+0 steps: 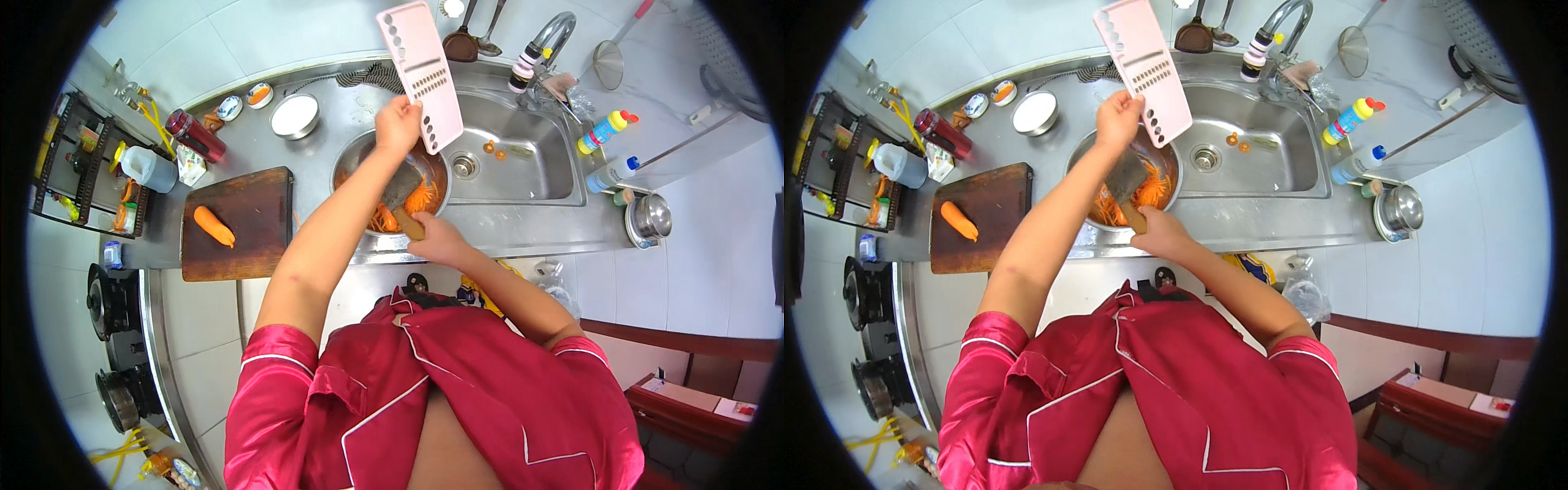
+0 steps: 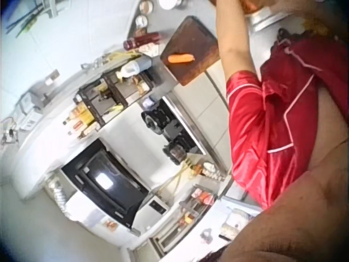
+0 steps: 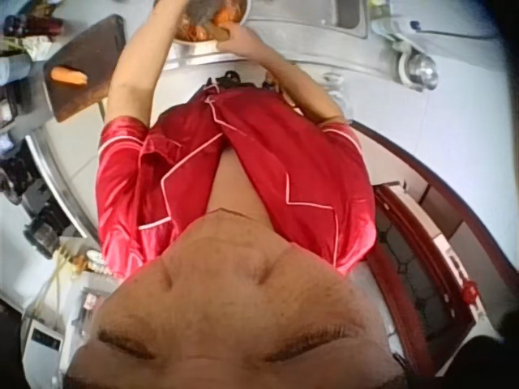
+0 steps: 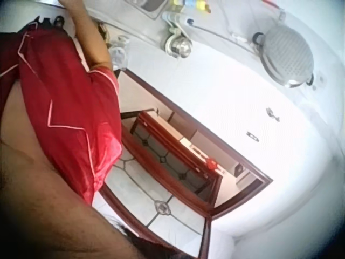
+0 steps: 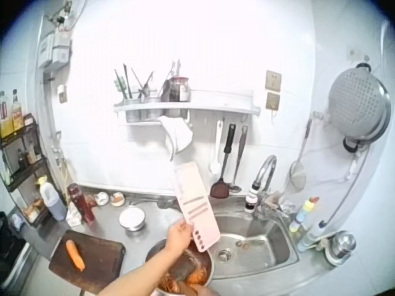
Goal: The person slices a carrot into thin strips using a knife on a wooden cutting board, then transfers the strips into a metal bowl. The person then retrieves a pink mandoline slicer, rinses it under the tap, and begins slicing another carrot with the mandoline.
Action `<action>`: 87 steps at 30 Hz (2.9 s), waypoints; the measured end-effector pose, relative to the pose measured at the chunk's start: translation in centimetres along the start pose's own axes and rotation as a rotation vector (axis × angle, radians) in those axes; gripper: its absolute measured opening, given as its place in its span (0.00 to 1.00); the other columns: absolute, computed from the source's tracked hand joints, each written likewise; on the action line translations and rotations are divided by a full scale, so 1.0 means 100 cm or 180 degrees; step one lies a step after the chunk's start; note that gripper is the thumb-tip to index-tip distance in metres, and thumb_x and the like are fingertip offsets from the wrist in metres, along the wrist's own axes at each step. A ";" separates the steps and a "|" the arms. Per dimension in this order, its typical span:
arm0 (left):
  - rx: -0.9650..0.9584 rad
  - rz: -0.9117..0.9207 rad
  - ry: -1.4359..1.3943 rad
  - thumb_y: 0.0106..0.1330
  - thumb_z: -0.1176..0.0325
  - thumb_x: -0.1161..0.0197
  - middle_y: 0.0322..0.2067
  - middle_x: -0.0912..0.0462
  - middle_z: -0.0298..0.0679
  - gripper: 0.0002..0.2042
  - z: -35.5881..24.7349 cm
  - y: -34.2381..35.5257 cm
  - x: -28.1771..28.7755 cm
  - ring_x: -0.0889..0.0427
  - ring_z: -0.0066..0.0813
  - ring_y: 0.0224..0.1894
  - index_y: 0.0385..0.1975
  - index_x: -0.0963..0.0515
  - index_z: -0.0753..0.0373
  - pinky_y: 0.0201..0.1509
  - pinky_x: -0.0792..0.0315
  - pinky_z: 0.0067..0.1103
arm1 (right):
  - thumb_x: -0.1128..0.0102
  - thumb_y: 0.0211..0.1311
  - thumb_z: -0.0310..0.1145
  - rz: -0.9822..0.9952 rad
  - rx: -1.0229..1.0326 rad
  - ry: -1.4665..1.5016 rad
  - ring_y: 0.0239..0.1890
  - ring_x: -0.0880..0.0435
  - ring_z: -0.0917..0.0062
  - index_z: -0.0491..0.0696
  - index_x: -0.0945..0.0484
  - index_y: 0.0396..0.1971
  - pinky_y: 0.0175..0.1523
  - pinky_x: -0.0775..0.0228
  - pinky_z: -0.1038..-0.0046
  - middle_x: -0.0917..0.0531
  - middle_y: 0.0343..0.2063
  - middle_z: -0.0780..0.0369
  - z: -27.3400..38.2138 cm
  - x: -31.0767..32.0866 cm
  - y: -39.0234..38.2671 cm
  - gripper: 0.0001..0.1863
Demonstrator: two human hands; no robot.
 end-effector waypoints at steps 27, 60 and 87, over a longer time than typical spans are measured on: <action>0.0284 -0.0302 0.0963 0.54 0.67 0.42 0.26 0.20 0.53 0.09 -0.015 0.037 -0.066 0.20 0.51 0.32 0.24 0.19 0.66 0.38 0.26 0.35 | 0.42 0.49 0.28 0.1150 -0.0322 0.2139 0.40 0.24 0.82 0.39 0.31 0.54 0.46 0.32 0.79 0.22 0.41 0.62 0.020 0.072 -0.031 0.29; 0.1111 0.0615 -0.0413 0.60 0.72 0.45 0.26 0.17 0.44 0.08 0.074 0.008 0.094 0.19 0.30 0.27 0.28 0.21 0.70 0.33 0.27 0.25 | 0.44 0.61 0.46 -0.2936 -0.1646 0.1576 0.17 0.28 0.82 0.45 0.33 0.39 0.21 0.34 0.81 0.24 0.23 0.63 -0.066 -0.065 -0.007 0.20; 0.1458 0.0257 0.0026 0.65 0.68 0.48 0.26 0.19 0.44 0.09 0.070 -0.086 0.135 0.20 0.34 0.24 0.37 0.26 0.67 0.30 0.29 0.30 | 0.45 0.53 0.26 0.0250 0.2582 -0.0712 0.39 0.22 0.70 0.51 0.24 0.47 0.41 0.29 0.70 0.19 0.34 0.62 0.285 -0.120 0.130 0.19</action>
Point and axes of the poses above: each hand's wrist, its own y-axis towards the middle knuckle, its own x-axis out of the back of the hand, z = x × y, the point moved 2 cm from there along y, towards the middle knuckle
